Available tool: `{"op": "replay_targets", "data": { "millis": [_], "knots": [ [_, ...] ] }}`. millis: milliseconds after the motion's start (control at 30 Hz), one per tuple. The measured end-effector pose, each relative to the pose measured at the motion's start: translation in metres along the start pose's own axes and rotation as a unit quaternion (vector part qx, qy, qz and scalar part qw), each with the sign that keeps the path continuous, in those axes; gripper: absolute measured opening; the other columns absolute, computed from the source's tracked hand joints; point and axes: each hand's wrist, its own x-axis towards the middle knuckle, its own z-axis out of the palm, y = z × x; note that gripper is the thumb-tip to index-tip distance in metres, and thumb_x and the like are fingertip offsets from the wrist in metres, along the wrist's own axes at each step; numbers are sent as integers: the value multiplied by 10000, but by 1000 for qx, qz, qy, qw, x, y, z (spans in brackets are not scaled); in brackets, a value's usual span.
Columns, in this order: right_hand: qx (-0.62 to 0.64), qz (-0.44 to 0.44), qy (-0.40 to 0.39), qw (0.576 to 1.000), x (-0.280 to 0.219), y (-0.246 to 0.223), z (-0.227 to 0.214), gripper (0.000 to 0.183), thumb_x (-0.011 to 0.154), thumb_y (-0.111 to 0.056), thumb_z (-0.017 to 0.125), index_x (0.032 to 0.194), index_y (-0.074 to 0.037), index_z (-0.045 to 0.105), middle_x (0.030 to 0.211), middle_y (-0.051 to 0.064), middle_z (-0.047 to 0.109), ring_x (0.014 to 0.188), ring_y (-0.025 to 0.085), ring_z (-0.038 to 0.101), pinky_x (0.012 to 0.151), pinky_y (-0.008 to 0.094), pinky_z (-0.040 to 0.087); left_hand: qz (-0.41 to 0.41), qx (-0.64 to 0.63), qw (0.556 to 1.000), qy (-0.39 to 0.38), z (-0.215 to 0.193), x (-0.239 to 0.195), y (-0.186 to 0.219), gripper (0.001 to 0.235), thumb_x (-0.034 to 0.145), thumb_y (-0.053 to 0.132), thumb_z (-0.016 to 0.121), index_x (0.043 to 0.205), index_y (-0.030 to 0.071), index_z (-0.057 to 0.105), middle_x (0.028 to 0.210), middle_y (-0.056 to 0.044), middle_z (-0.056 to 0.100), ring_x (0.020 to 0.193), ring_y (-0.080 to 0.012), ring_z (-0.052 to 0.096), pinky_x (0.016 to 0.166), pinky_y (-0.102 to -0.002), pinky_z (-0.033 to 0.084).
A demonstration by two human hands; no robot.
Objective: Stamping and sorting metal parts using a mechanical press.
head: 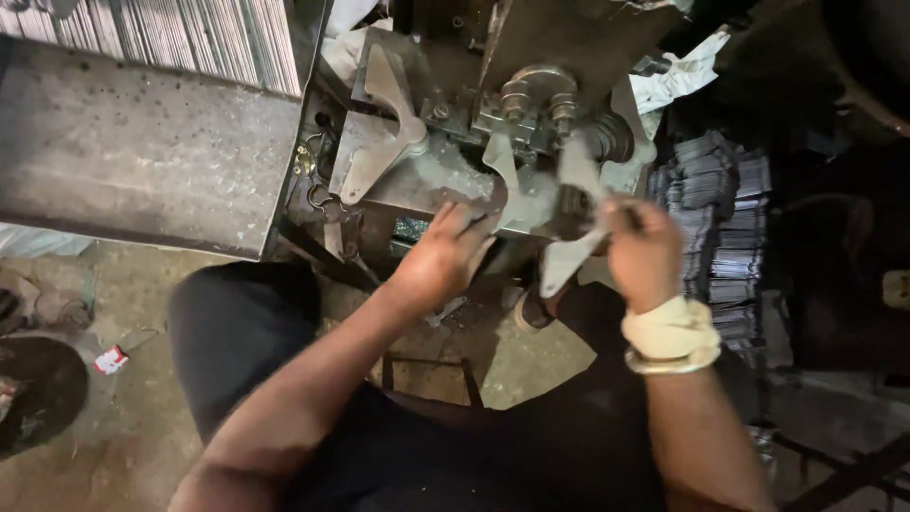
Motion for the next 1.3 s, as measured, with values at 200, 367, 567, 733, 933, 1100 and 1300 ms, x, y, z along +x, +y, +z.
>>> {"op": "replay_targets", "data": {
  "millis": [200,367,567,733,933,1100,1300],
  "knots": [
    [162,91,103,977,75,66,-39,160,967,-127,771,1091,-27,783,912,0,746,759,74,650,679,240,528,140,154,976,-69,-8,6,5,362,864,96,654,1203,-33,664,1356,-176,626,1252,-383,525,1120,-504,411],
    [12,130,131,983,118,59,-12,142,953,-187,827,1074,-112,825,814,10,699,656,114,545,588,296,421,125,188,971,-83,-9,9,-2,538,792,89,631,1306,-69,620,1322,-169,618,1182,-378,545,1110,-505,422],
    [35,-86,167,982,126,116,-1,126,1018,-122,764,1123,-60,798,956,13,747,842,115,648,782,273,510,22,17,999,-37,-9,10,4,470,925,77,675,1370,-55,596,1214,-214,608,1153,-376,561,1075,-438,464],
    [199,64,145,967,139,138,-5,408,1034,-348,684,1270,-15,676,1229,80,668,1093,166,585,953,339,447,42,63,997,-17,1,6,0,444,918,97,698,1327,-59,624,1198,-183,628,1151,-355,571,1079,-457,460],
    [237,145,51,959,129,104,22,677,1032,-537,524,1432,7,570,1451,154,599,1282,246,557,1106,384,412,73,75,994,3,0,5,2,375,933,108,698,1265,-54,634,1256,-166,658,1205,-345,571,1096,-456,452],
    [-5,-136,82,987,113,181,4,610,1191,-429,427,1581,39,441,1645,236,410,1517,373,383,1236,431,299,64,49,997,7,-4,6,3,406,910,105,702,1294,-20,655,1217,-205,642,1192,-380,571,1088,-464,454],
    [-143,-317,-56,936,-16,-62,29,560,981,-331,705,1425,-15,574,1528,216,513,1452,417,467,1214,501,357,65,38,997,8,-23,2,26,422,908,126,718,1310,18,649,1215,-189,675,1169,-360,635,1074,-532,461]
  ]
}}
